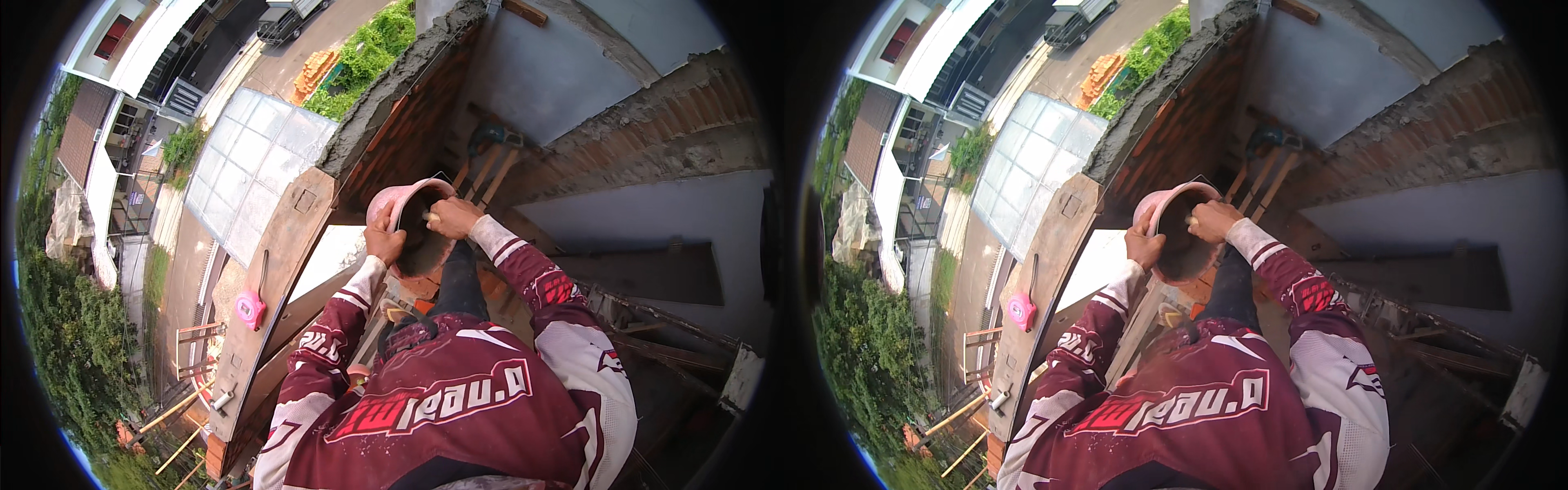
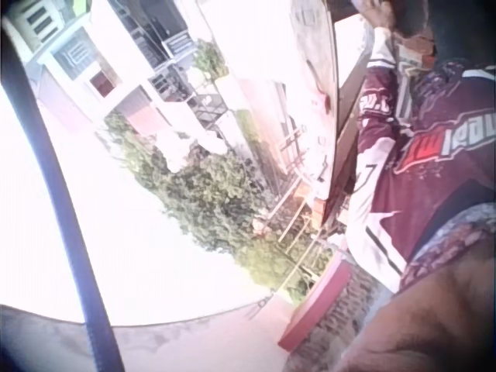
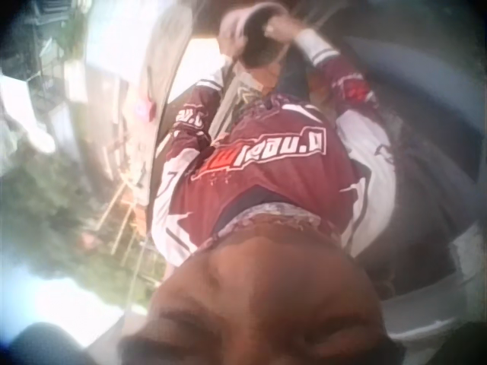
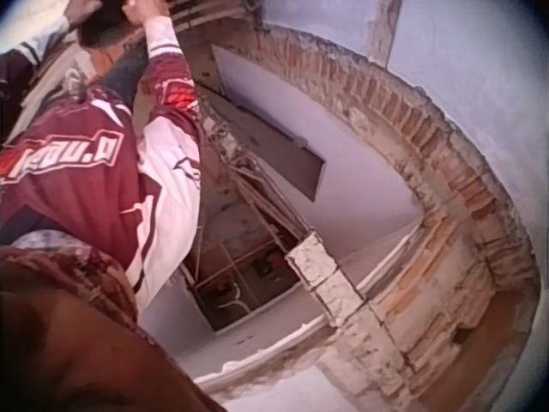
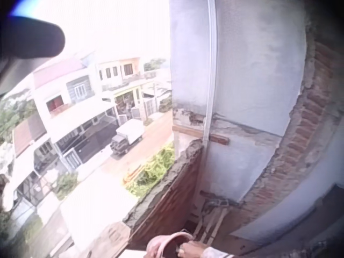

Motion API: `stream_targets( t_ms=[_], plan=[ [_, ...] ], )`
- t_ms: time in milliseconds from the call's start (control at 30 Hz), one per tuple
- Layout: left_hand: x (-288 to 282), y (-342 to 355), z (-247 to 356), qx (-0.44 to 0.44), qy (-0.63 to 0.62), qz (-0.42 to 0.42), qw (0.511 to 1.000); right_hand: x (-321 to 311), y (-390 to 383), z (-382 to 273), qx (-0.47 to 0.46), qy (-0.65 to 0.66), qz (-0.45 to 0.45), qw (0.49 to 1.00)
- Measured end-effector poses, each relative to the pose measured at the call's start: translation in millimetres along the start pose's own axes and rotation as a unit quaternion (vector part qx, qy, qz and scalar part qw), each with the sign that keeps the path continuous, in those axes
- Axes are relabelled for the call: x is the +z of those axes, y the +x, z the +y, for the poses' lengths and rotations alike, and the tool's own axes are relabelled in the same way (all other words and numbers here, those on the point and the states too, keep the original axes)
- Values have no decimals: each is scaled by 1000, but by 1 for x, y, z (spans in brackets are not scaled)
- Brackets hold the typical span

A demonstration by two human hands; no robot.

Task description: The person scoops mortar from a bucket with a trowel and spreads it along a brick wall. They place red bricks onto the mortar bed, tap them into alignment, and continue adding mortar between bricks. The person repeats this process to extend the wall.

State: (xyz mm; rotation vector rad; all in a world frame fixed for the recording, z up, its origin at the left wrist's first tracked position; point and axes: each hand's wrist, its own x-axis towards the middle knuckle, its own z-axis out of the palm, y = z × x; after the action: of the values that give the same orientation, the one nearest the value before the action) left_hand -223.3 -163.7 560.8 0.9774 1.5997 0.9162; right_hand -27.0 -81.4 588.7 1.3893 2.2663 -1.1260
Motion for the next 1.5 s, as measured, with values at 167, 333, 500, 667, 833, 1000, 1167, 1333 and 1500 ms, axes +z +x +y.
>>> stream_targets(
  t_ms=[167,333,500,667,833,1000,1167,1333,1500],
  plan=[
    [7,-6,-42,82,57,47,994,0,-22,-24,-27,-57,3,998],
    [13,-14,-47,-42,-40,90,994,46,-25,12,-72,106,-48,991],
    [-1,-33,-61,-115,-155,133,972,65,-63,17,-75,191,-6,979],
    [7,-44,-105,-183,-224,200,936,26,-88,18,9,192,-17,981],
    [20,-61,-143,-280,-225,256,898,-32,-89,46,19,262,109,959],
    [34,-82,-139,-353,-219,344,842,-138,-37,51,-10,387,203,900],
    [18,-111,-133,-394,-188,353,827,-240,59,64,-67,481,283,827],
    [9,-146,-142,-440,-200,403,777,-314,181,108,-108,717,274,632],
    [7,-160,-180,-500,-203,489,685,-342,296,189,-108,877,174,435]
  ],
)
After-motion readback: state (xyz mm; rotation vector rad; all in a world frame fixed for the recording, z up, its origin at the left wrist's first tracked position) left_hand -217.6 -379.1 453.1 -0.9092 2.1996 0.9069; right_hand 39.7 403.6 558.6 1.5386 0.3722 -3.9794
